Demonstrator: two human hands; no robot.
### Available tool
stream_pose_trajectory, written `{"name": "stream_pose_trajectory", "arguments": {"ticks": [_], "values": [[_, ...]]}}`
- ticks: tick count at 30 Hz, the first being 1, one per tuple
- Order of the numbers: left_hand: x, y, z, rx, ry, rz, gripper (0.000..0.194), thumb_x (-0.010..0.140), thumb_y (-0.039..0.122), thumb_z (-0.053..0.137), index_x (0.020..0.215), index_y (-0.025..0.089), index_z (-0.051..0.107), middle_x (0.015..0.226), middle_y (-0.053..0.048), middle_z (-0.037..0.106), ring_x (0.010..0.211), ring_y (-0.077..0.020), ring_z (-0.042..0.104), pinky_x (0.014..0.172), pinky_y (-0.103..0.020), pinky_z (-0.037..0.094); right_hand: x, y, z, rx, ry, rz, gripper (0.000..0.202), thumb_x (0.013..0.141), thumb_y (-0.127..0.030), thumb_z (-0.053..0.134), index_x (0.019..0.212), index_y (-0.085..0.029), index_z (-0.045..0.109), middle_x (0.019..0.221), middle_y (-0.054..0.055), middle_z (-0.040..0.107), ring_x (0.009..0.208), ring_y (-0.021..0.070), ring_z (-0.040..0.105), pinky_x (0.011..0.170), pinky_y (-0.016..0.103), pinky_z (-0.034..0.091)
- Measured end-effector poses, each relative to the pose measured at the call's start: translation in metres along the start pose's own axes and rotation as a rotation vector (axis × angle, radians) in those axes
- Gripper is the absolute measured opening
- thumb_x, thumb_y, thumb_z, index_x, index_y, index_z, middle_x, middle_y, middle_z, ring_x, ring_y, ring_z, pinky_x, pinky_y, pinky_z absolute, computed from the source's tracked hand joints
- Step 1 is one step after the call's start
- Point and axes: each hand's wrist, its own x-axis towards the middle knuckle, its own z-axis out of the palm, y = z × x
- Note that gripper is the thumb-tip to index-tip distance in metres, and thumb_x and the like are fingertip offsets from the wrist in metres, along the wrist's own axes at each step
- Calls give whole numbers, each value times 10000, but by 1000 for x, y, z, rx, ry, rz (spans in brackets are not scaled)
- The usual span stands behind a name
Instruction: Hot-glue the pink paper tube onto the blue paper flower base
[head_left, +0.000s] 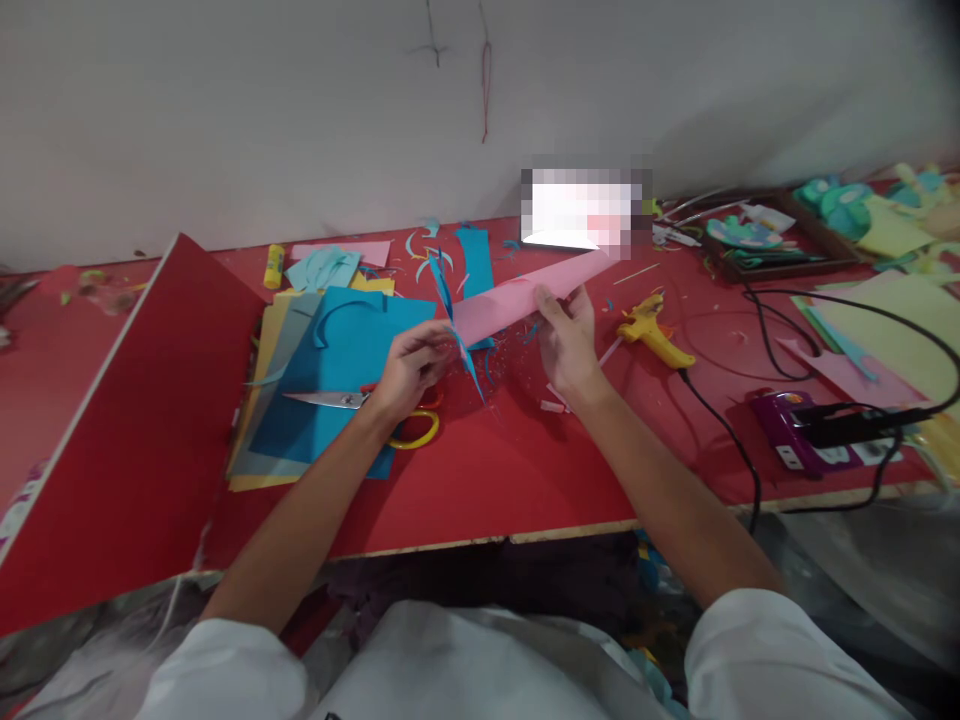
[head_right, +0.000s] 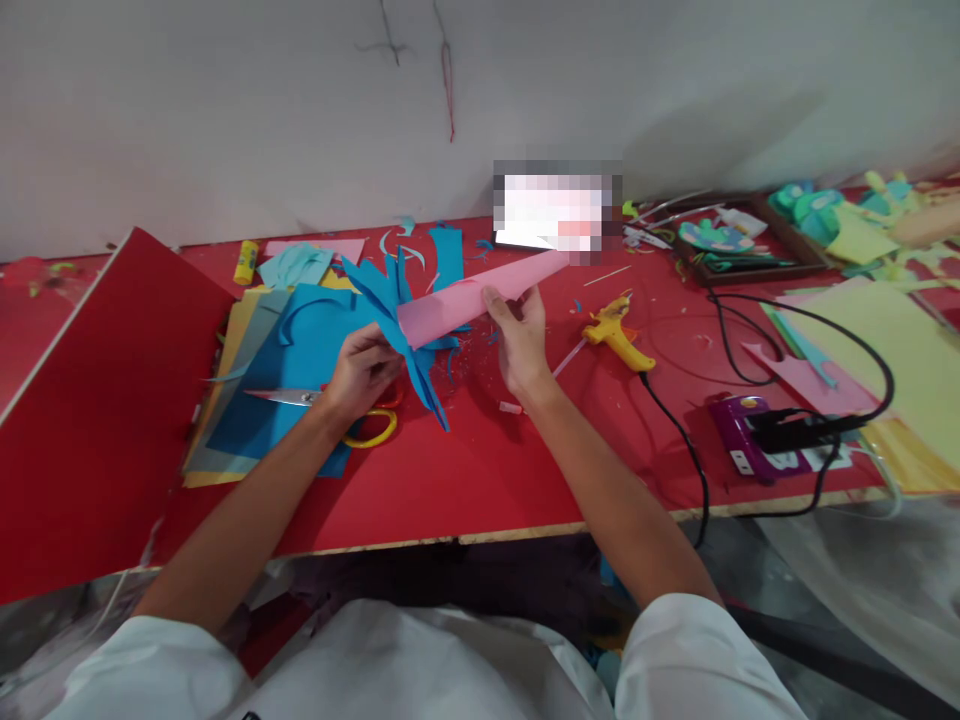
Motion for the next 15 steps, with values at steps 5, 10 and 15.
{"name": "stream_pose_trajectory", "arguments": {"ticks": [5, 10, 15], "values": [[0, -8, -2, 154, 89, 49, 85, 634, 193, 718, 655, 177, 638, 561, 58, 475, 444, -43, 293, 433, -183, 183, 1, 3, -2, -47, -26, 9, 633, 751, -626, 904, 1251, -334, 648, 1147, 27, 720, 1092, 236, 701, 1043, 459, 611], [-2, -14, -9, 359, 53, 112, 89, 697, 236, 706, 646, 187, 653, 580, 36, 442, 535, -97, 346, 481, -212, 240, 4, 6, -6, -112, -32, 5, 695, 745, -695, 876, 1295, -343, 637, 1181, 43, 723, 1104, 253, 698, 1041, 483, 617], [-2, -11, -8, 477, -22, 208, 216, 719, 251, 668, 536, 200, 565, 563, 22, 407, 613, -140, 393, 556, -237, 337, 3, 5, -4, -114, -36, 5, 705, 731, -701, 885, 1287, -340, 646, 1157, 37, 723, 1087, 245, 703, 1051, 465, 614]]}}
